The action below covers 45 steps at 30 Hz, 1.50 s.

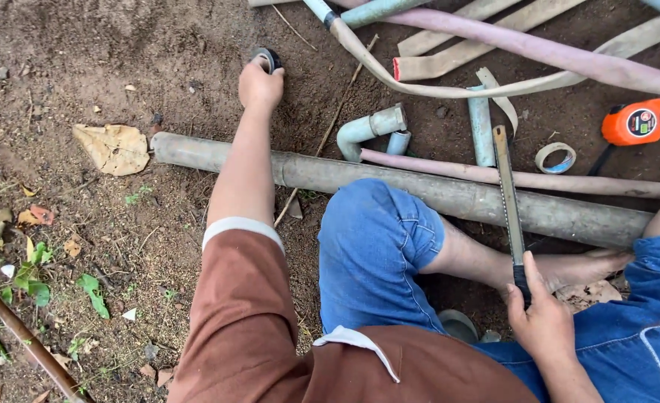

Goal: The person sits on the ground among scattered pipes, picks up a hand saw, and saws through a light-colored pipe resting across their legs. They then take a roll of black tape and wrap tape around the end of a pipe fitting, pressing the tape in place by hand.

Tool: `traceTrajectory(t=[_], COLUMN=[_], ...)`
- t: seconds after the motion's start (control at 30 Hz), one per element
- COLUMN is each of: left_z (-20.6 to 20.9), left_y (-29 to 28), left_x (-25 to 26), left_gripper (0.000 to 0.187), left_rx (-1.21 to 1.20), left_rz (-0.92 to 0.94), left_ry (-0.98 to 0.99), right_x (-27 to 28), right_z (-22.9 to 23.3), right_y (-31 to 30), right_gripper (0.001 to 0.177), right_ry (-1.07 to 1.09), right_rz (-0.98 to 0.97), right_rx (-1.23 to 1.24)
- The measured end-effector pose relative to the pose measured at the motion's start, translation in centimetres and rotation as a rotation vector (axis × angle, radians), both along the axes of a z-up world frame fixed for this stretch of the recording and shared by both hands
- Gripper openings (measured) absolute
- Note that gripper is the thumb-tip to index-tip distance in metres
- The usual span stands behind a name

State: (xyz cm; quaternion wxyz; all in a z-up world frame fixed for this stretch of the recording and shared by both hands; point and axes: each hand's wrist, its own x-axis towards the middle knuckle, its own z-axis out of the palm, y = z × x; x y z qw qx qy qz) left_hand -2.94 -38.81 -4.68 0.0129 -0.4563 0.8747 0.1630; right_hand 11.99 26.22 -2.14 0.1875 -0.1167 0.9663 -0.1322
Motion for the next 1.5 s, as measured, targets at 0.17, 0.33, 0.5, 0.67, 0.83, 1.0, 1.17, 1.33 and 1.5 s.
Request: traceTrajectory(t=[0.17,0.33,0.5,0.67,0.83,1.0,1.17,1.33,1.5], left_z=[7.9,9.6,11.5,11.8,12.1,10.0,8.6,7.3,7.2], left_y=[6.9,11.5,15.2,17.7,19.2,21.6,25.8,30.3,34.2], left_x=[4.5,9.3,12.8,14.7,15.6,15.8,16.2,15.5,15.2], left_gripper=[0.016,0.030,0.041,0.032,0.024,0.036,0.029,0.028,0.041], left_rx=[0.815,1.092,1.353,1.444,1.488,1.487,1.473,1.392,1.218], left_rz=[0.058,-0.098,-0.276,-0.358,-0.257,-0.089,-0.100,-0.296,-0.477], left_ry=[0.600,0.939,1.199,1.177,1.226,1.166,0.957,0.831,0.788], right_x=[-0.1,-0.5,-0.8,-0.7,-0.8,-1.7,-2.2,-2.0,-2.0], right_z=[-0.3,-1.5,-1.8,-2.1,-0.9,-1.7,-2.9,1.2,9.3], right_y=[-0.1,0.3,0.5,0.6,0.0,0.2,-0.3,-2.0,-5.8], right_gripper=[0.077,0.078,0.078,0.078,0.087,0.087,0.081,0.062,0.025], right_ry=[-0.046,0.019,0.062,0.095,0.004,-0.183,-0.213,-0.098,0.211], right_rz=[-0.042,-0.010,0.007,0.027,-0.041,-0.143,-0.170,-0.267,-0.159], right_rx=[0.072,0.047,0.054,0.000,-0.014,-0.011,-0.040,-0.295,-0.758])
